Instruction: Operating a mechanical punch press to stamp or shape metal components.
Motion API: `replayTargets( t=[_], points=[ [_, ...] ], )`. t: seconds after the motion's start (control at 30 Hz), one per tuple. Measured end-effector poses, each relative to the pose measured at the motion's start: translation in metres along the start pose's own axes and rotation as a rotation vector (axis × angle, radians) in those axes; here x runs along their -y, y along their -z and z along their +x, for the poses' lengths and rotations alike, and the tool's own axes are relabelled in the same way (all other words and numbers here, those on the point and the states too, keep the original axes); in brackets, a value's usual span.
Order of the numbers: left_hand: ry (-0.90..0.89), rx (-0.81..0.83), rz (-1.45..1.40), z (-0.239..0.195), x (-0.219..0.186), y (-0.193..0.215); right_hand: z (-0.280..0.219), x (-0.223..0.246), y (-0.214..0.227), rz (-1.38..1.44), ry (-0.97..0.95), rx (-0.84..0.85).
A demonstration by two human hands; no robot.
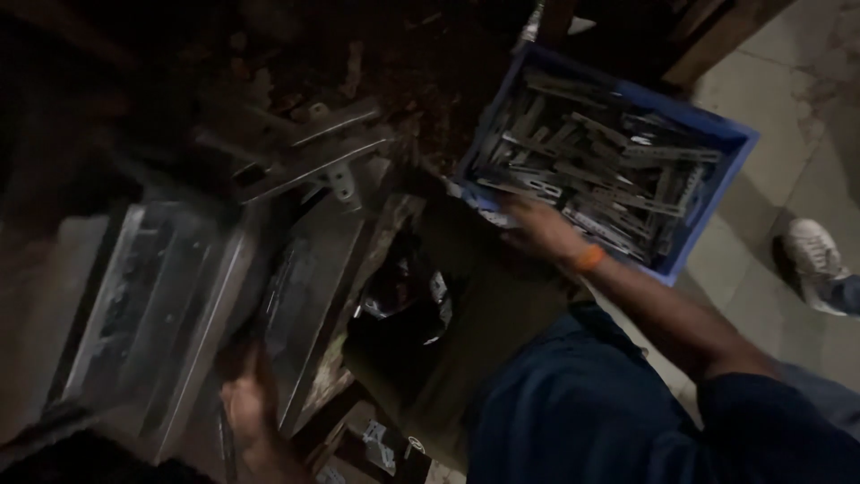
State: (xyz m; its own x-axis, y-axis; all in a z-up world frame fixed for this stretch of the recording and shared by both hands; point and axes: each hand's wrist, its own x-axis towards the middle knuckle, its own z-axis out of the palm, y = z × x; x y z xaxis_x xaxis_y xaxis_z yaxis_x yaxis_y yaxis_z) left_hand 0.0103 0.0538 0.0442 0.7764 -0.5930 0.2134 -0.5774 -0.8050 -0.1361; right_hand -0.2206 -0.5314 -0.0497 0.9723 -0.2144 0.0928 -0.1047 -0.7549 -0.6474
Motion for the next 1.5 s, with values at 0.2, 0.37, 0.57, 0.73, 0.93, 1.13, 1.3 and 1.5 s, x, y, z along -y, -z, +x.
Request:
replayTargets(
  t=[0.2, 0.37, 0.57, 0.73, 0.93, 1.13, 1.3, 1.5],
  points=[
    [-0.166, -0.174, 0.748, -0.053, 0.026, -0.073, 0.042, 0.086, -0.064, 0.35, 0.21, 0.163],
    [0.017, -0.361, 0.057, 0.019, -0.067, 0.077, 0.053, 0.094, -0.092, 0.25, 0.152, 0.394],
    [0.13, -0.469, 0.077, 0.094, -0.038, 0.139, 0.059, 0.069, -0.12, 0.068, -0.009, 0.459],
    [0.334, 0.033, -0.044, 0.133, -0.009, 0.119, 0.058, 0.059, -0.128, 0.125, 0.135, 0.304],
    [0.057, -0.376, -0.1, 0.101, -0.05, 0.112, 0.047, 0.07, -0.125, 0.252, 0.172, 0.25],
    [0.033, -0.259, -0.105, 0.051, -0.081, 0.04, 0.047, 0.05, -0.148, 0.211, 0.263, 0.127],
    [0.089, -0.134, -0.118, 0.022, -0.038, -0.035, 0.048, 0.046, -0.158, 0.204, 0.289, 0.049],
    [0.174, 0.209, 0.284, 0.01, 0.011, -0.112, 0.086, 0.087, -0.129, 0.392, 0.111, 0.338]
  ],
)
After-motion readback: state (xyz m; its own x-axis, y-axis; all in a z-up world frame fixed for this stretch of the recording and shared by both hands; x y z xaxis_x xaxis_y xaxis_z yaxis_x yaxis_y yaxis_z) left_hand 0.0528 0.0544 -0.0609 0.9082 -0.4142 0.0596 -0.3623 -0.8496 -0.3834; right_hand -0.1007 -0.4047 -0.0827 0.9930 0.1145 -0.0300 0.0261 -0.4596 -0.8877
